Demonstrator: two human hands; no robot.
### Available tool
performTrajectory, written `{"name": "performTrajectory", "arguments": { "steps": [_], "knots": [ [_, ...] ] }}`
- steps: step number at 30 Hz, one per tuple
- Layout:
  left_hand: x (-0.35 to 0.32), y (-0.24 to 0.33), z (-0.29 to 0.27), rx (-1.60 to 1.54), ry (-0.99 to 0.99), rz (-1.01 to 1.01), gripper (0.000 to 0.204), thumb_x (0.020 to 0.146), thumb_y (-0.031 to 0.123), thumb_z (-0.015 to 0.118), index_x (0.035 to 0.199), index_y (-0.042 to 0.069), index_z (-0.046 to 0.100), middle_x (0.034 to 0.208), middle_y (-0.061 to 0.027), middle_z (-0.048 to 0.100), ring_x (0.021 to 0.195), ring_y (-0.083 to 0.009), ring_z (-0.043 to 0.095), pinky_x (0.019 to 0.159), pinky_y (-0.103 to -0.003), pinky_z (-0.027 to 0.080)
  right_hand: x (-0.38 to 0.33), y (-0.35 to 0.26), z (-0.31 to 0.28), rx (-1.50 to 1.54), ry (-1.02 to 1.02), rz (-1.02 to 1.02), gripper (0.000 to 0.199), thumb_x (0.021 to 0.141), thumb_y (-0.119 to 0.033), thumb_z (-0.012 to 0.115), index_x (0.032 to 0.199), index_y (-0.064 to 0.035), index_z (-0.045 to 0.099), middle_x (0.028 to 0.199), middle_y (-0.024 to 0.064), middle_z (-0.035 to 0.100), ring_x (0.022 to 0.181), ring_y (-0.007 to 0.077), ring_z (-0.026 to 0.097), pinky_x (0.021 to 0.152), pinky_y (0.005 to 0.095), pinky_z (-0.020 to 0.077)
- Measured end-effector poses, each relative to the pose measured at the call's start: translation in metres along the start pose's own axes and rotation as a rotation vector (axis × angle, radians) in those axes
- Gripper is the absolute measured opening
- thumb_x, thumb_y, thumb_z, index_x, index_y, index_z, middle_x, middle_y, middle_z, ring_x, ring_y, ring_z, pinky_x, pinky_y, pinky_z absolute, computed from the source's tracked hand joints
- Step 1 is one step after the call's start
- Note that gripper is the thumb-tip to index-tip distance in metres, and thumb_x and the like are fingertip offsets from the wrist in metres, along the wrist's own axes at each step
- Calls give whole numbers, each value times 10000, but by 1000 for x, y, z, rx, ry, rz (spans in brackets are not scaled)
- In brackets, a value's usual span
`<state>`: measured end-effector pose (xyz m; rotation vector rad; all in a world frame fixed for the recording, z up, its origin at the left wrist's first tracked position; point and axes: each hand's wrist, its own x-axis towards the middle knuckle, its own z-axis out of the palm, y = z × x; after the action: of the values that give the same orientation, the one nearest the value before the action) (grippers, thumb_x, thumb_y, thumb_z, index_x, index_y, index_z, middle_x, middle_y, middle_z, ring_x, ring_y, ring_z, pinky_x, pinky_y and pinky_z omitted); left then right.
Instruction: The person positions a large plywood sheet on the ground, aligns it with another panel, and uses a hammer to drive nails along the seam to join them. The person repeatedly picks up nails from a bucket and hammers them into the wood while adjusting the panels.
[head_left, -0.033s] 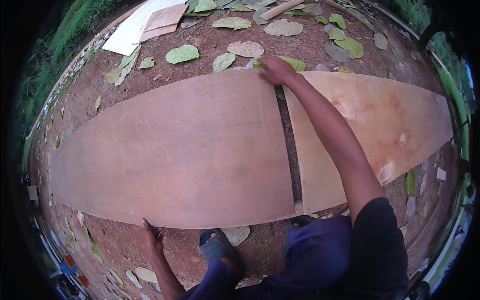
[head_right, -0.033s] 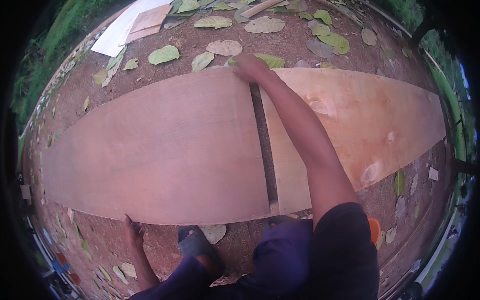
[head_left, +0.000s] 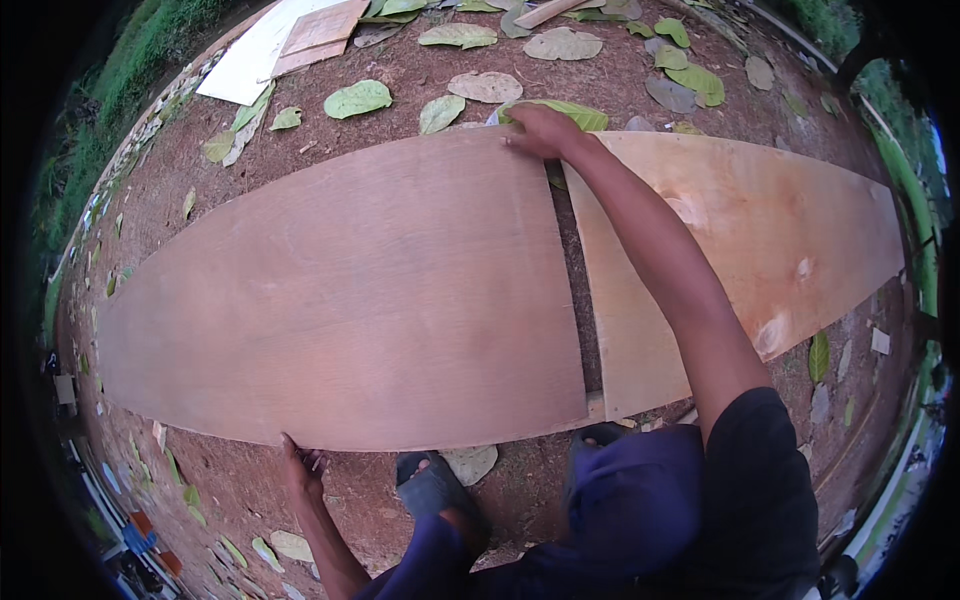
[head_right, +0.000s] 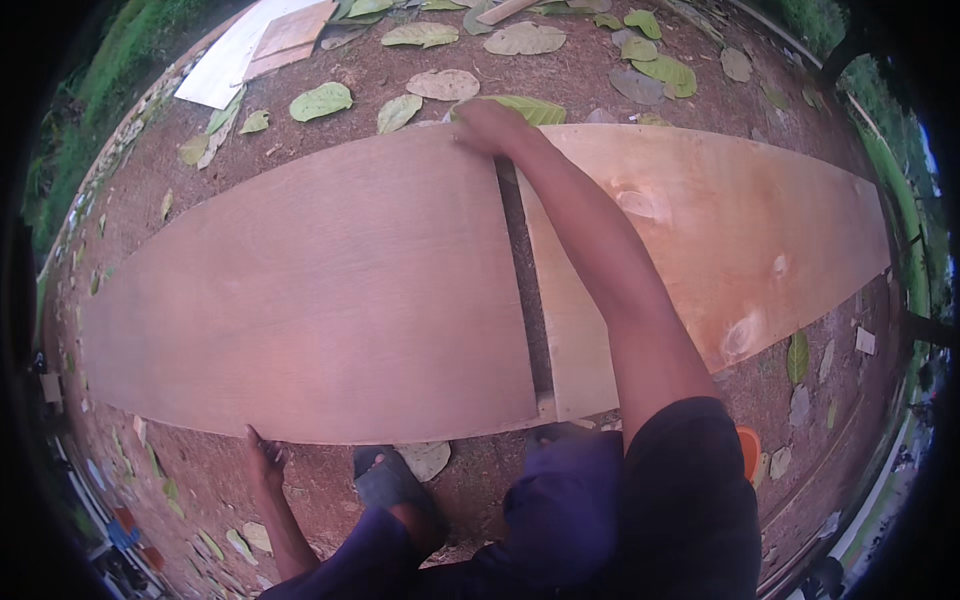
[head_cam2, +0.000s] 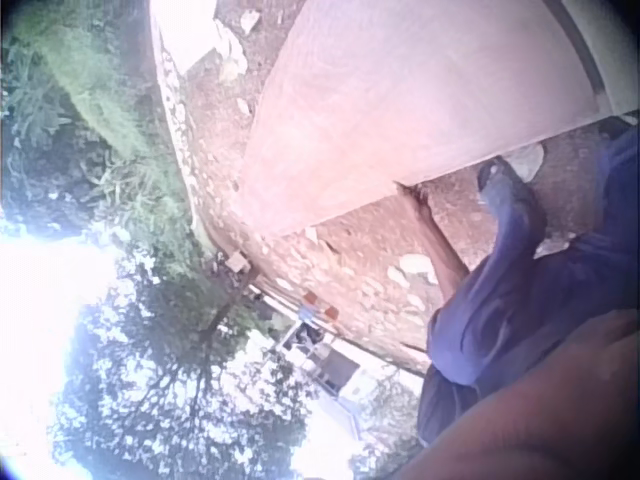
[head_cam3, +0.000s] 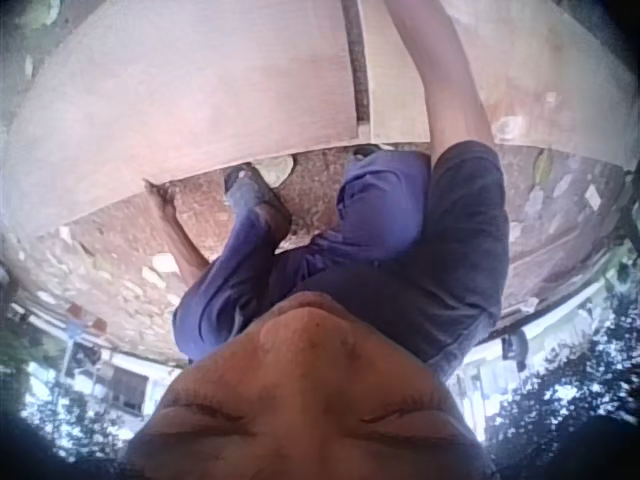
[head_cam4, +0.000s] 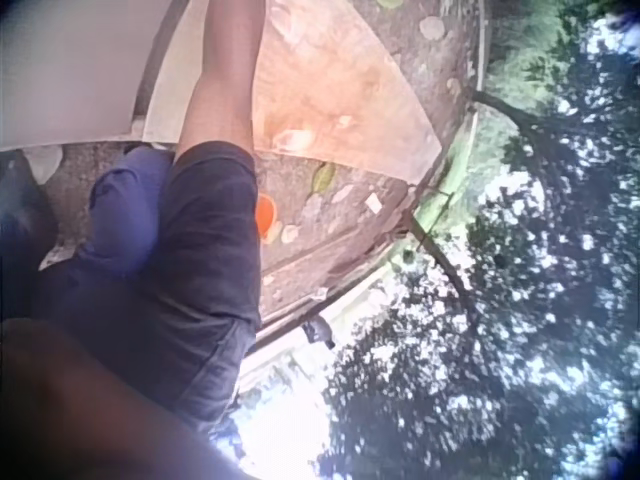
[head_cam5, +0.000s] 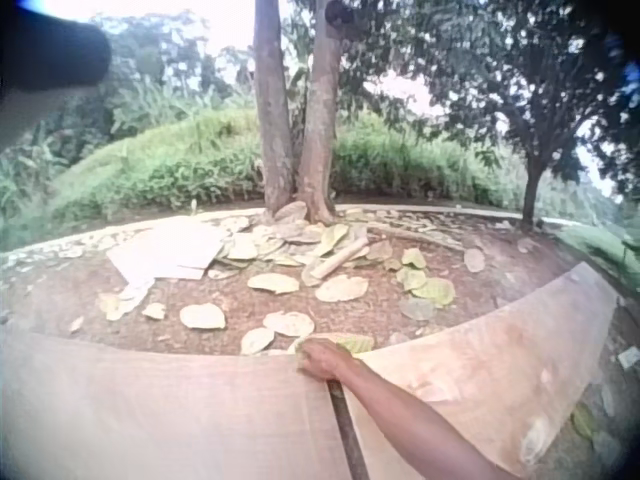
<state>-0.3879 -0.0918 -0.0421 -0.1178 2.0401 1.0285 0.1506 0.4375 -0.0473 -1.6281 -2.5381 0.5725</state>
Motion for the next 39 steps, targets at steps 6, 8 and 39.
{"name": "performTrajectory", "arguments": {
  "steps": [6, 8, 39],
  "knots": [
    [-12, 11, 19, -59, 32, 109, 783, 949, 661, 578, 1373, 6, 507, 1153, -152, 590, 1032, -303, 609, 963, -512, 523, 22, -2, -3, -10, -191, 31, 862, 827, -654, 701, 1361, 10, 570, 1312, 240, 636, 1228, 375, 612, 1047, 441, 473],
    [-16, 16, 13, -44, -77, 61, 898, 973, 654, 534, 1576, 46, 264, 1589, -220, 319, 1433, -380, 380, 1112, -523, 402, 20, -1, -2, -27, -172, 25, 868, 812, -667, 711, 1345, 6, 586, 1297, 236, 643, 1212, 373, 619, 1034, 441, 480],
    [-36, -12, 22, 2, 41, 63, 660, 967, 669, 528, 1261, 80, 552, 1019, -97, 592, 893, -226, 605, 772, -422, 547, -22, 57, -14, 78, -98, 96, 675, 975, -559, 574, 1482, -117, 512, 1448, 152, 574, 1359, 324, 523, 1159, 431, 397]
  ]
}}
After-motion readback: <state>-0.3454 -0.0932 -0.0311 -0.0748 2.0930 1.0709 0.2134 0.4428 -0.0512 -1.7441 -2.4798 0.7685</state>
